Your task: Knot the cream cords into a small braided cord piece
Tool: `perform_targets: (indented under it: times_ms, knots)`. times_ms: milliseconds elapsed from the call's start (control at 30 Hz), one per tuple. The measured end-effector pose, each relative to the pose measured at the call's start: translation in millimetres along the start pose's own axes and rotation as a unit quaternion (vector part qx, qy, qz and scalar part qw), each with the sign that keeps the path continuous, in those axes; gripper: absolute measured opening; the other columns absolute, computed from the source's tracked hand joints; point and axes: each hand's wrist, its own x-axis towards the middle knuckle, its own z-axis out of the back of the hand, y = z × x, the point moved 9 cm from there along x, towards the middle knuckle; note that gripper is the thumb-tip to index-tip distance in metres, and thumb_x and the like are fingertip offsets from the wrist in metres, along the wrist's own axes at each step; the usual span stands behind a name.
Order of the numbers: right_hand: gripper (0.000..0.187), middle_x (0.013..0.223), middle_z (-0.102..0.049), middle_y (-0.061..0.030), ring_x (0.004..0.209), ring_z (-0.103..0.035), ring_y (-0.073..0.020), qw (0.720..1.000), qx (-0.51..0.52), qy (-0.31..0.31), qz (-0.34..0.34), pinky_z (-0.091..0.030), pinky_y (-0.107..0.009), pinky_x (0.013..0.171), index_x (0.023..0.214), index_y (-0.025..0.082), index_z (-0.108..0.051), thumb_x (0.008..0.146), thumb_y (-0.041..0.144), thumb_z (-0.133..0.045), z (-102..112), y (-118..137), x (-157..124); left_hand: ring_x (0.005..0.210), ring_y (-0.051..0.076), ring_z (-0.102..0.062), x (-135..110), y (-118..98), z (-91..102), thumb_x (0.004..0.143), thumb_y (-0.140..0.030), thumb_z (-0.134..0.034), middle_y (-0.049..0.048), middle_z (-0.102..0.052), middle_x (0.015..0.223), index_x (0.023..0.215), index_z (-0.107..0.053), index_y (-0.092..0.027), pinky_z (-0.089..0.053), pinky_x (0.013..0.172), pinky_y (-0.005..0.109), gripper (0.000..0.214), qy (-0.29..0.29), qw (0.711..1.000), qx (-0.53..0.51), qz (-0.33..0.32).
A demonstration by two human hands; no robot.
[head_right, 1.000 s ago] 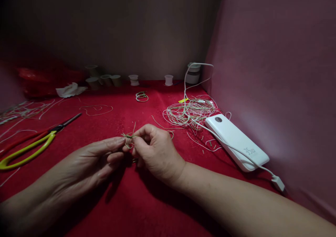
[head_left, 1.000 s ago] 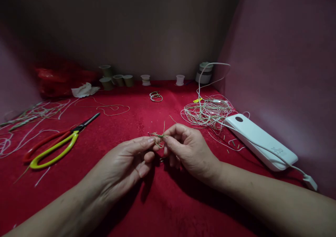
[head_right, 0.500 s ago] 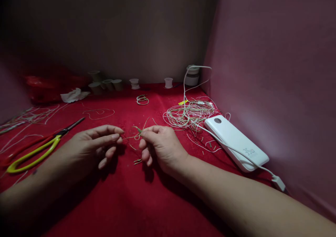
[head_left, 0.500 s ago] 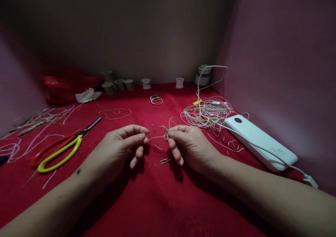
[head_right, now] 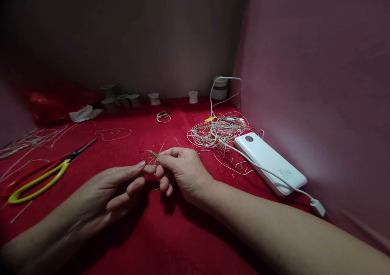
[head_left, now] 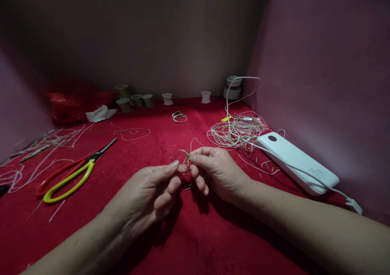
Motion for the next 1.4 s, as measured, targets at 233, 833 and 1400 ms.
perform_targets:
  times_ms: [233,833,1400]
  knots:
    - [0.017,0.053,-0.060,0.0044,0.033,-0.050,-0.0060,0.999,-0.023,0.015,-0.038,-0.037,-0.014,0.028,0.075,0.016,-0.053,0.078,0.029,-0.064,-7.7,-5.6,-5.1,0.025,-0.001,-0.026,3.6,-5.2,1.5,0.090,-0.013,-0.047,-0.0068,-0.042,0.043,0.067,-0.064,-0.010,-0.026,0.028,0.010,0.028,-0.013,0.995,-0.102,-0.017]
    - [0.019,0.050,-0.057,0.0047,0.033,-0.047,-0.0051,1.000,-0.011,-0.012,-0.020,-0.036,-0.015,0.029,0.068,0.015,-0.054,0.078,0.028,-0.063,-0.6,-4.9,-2.0,0.040,0.009,-0.043,-10.9,-39.0,5.4,0.084,-0.031,-0.058,-0.0031,-0.052,0.049,0.065,-0.062,-0.019,-0.032,0.039,0.018,0.023,-0.098,0.889,0.382,-0.234]
    - [0.018,0.055,-0.059,0.0034,0.033,-0.049,-0.0050,0.998,-0.052,-0.025,-0.037,-0.035,-0.014,0.028,0.069,0.015,-0.053,0.084,0.025,-0.059,-1.5,-4.7,-4.3,0.052,0.014,-0.054,-16.0,-36.8,-10.3,0.085,-0.023,-0.054,0.0005,-0.064,0.062,0.070,-0.060,-0.023,-0.036,0.055,0.022,0.016,-0.061,0.770,0.557,-0.306]
